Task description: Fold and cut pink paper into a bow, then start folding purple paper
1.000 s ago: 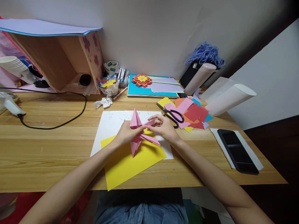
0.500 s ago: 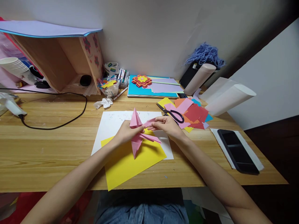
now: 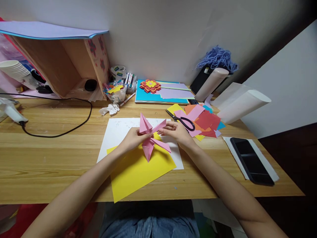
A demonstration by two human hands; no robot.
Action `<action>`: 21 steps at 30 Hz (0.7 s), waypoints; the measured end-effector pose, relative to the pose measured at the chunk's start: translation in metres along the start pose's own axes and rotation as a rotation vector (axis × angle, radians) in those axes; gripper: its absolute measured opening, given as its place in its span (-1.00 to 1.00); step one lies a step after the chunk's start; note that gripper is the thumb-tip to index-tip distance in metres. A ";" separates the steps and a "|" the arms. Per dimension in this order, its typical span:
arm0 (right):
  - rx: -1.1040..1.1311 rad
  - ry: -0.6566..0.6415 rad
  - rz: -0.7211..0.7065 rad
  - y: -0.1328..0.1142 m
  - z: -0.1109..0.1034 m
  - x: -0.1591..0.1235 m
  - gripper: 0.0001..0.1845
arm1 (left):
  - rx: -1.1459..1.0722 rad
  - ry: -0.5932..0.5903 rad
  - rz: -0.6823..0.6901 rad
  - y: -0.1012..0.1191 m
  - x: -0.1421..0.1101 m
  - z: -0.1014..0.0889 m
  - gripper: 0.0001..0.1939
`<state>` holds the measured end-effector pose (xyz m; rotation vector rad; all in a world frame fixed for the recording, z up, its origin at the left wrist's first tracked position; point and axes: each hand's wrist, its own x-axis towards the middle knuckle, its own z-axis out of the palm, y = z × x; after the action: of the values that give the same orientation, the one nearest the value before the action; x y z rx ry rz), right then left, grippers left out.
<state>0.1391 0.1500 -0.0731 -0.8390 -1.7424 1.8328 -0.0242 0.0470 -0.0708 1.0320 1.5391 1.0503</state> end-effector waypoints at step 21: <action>-0.127 0.060 0.001 0.011 0.008 0.000 -0.81 | -0.078 -0.085 0.010 0.000 0.002 0.001 -0.82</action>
<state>0.1339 0.1432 -0.0837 -0.9350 -1.8357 1.6940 -0.0234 0.0488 -0.0715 1.0186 1.4157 1.0519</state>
